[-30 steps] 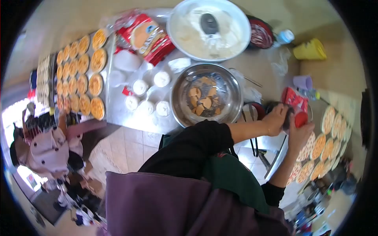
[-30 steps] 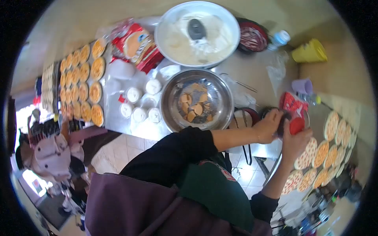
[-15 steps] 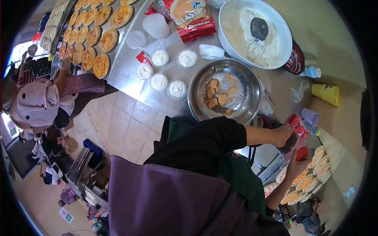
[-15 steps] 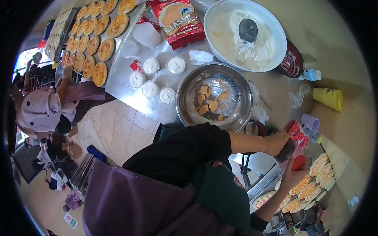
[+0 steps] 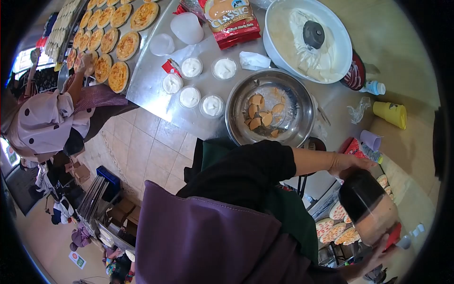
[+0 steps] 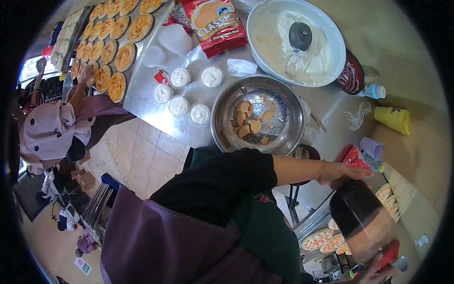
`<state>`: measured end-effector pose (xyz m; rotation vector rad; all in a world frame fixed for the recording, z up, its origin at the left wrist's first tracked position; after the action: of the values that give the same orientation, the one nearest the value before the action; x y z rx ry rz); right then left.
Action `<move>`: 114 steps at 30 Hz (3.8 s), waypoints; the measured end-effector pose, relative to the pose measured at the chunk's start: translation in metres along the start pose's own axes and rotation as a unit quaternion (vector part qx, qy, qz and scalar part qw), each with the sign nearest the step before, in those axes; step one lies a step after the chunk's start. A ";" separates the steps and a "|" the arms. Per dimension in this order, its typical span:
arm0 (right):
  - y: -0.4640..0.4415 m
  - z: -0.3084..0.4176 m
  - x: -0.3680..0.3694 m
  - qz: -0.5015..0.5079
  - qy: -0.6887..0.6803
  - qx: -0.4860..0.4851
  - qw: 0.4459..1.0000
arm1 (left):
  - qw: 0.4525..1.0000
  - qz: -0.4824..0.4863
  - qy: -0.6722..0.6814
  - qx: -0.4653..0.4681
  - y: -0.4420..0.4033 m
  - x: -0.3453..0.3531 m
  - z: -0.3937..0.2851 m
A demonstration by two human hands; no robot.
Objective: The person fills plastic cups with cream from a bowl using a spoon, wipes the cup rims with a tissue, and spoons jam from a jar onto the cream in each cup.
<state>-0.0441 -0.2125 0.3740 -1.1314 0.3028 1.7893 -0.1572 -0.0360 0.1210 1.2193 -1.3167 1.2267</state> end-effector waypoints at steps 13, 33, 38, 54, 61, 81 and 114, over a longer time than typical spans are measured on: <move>0.027 0.039 0.055 -0.102 -0.078 0.029 0.991 | 0.975 -0.066 0.102 0.186 0.043 0.025 0.006; 0.051 0.069 0.066 0.148 -0.140 -0.430 0.879 | 0.978 -0.124 0.152 -0.071 0.078 0.014 0.011; 0.045 0.079 0.048 0.234 -0.061 -0.429 0.870 | 0.967 -0.183 0.172 -0.033 0.092 0.003 0.016; 0.049 0.081 0.046 0.281 0.051 -0.360 0.888 | 0.974 -0.178 0.141 -0.023 0.083 -0.013 -0.006; 0.044 0.105 0.032 0.455 0.143 -0.409 0.778 | 0.955 -0.178 0.170 -0.168 0.099 -0.021 -0.001; 0.068 -0.132 0.238 0.219 0.038 -0.109 0.969 | 0.965 -0.183 0.089 0.166 0.251 0.039 0.001; 0.416 0.172 0.375 0.365 -0.231 -0.177 0.884 | 0.970 -0.063 0.236 -0.014 0.663 -0.016 -0.034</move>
<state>-0.5218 -0.0941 0.0566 -0.8262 0.1135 2.8126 -0.8173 0.0041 0.0583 0.9001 -0.8896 1.3011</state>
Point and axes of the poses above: each hand's wrist, its own y-axis away from the middle knuckle, its own x-axis out of the palm, z = x × y, the point moved 1 cm from there along -y, towards the middle knuckle, and after that the axes turned 8 degrees about -z, right-handed, at the moved point
